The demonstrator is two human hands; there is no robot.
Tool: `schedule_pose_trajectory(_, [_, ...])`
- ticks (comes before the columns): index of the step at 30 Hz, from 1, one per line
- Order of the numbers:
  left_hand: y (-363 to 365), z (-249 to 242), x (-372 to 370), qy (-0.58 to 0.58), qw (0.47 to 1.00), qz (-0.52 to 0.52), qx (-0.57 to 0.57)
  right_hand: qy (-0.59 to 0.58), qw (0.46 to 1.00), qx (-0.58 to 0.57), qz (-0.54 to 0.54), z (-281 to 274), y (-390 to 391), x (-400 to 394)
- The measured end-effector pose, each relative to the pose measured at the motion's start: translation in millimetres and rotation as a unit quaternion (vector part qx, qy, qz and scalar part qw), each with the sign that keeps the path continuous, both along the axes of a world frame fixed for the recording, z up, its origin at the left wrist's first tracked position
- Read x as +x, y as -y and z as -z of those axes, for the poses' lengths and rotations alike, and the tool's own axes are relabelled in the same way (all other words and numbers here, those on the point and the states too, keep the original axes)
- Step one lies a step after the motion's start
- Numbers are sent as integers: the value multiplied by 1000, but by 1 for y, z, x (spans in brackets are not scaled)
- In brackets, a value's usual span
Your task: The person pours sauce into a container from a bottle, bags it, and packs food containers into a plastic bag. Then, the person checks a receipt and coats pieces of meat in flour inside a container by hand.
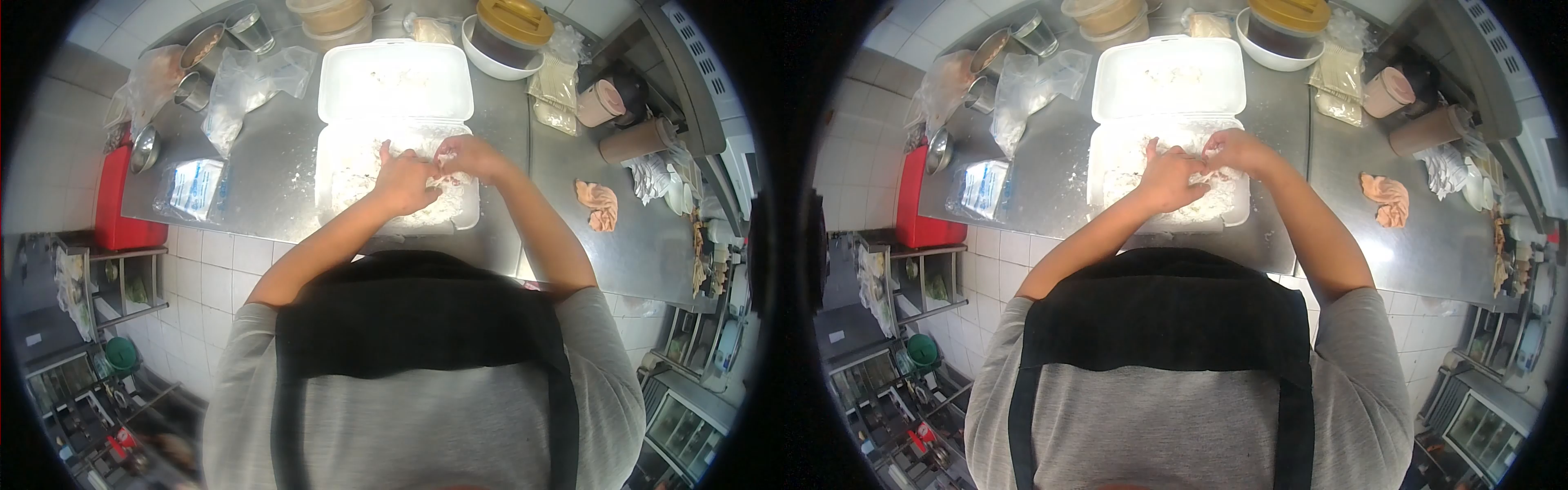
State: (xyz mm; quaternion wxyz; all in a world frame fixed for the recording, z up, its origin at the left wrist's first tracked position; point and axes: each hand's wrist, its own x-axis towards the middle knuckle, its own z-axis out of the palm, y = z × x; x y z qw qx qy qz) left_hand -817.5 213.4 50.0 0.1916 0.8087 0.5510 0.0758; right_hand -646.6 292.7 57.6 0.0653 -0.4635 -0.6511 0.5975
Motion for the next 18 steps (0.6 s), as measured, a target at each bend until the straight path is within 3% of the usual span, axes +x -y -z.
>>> schedule_pose_trajectory(3, [-2, -5, 2, -27, 999, -5, -29, 1, 996, 62, -57, 14, 6, 2])
schedule_pose_trajectory(6, [0, -7, 0, -20, 1000, 11, -11, 7, 1000, 24, -13, 13, 7, 0])
schedule_pose_trajectory(9, [1, 1, -2, -11, 999, 39, 30, 14, 988, 149, 32, 5, 5, -2])
schedule_pose_trajectory(12, [4, -10, -2, -14, 998, 55, 23, -17, 998, 17, 50, 4, -10, 0])
schedule_pose_trajectory(15, [5, -5, 0, -18, 998, 40, 43, -96, 984, -69, 133, -8, -13, -2])
schedule_pose_trajectory(18, [4, 4, 0, -12, 998, 24, 53, -191, 964, -157, 94, 9, -26, 6])
